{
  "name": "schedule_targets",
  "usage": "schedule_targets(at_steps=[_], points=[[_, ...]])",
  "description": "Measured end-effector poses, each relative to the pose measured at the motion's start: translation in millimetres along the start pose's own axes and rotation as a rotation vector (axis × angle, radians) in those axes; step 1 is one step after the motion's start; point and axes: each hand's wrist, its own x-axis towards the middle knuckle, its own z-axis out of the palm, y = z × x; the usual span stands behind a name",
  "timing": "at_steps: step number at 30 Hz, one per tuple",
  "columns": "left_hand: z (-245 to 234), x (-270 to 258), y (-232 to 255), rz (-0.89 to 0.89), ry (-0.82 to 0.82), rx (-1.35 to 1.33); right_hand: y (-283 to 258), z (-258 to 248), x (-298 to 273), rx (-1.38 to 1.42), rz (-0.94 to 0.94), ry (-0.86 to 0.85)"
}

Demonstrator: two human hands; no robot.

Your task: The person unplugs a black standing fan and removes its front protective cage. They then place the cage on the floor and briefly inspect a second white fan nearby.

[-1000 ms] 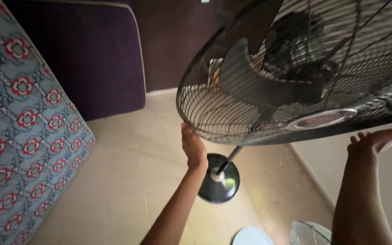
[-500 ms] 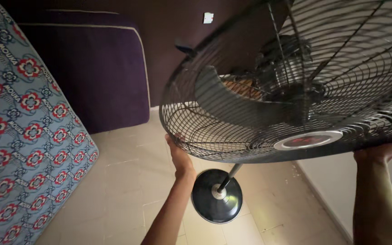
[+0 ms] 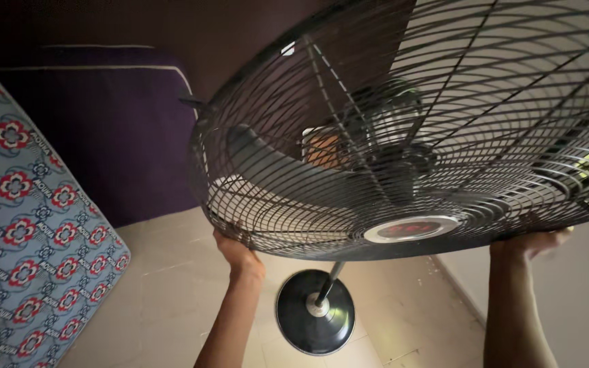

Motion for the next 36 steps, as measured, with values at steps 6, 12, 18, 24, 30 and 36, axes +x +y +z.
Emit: schedule_targets(at_steps=[6, 12, 18, 24, 30, 36], points=[[-15.9, 18.0, -21.2, 0.058, -0.078, 0.039, 2.7, -17.3, 6.1, 0.062, 0.015, 0.162], [-0.5, -5.3, -27.5, -0.05, 0.004, 0.032, 8.6, -33.9, -5.6, 0.033, 0.1, 0.171], [28.1, -47.3, -20.7, -0.126, 0.222, 0.084, 36.2, -44.8, -31.0, -0.222, 0.175, 0.341], [26.7, -56.0, -23.2, -0.232, 0.13, 0.042, 37.1, 18.9, -79.9, -0.089, 0.456, 0.429], [-14.3, -39.4, -68.8, -0.169, 0.157, 0.02, 18.2, 65.1, -105.6, -0.311, 0.695, 0.717], [-34.9, -31.2, -78.2, -0.159, 0.175, 0.067, 24.4, 23.6, -117.0, -0.272, 0.676, 0.693]])
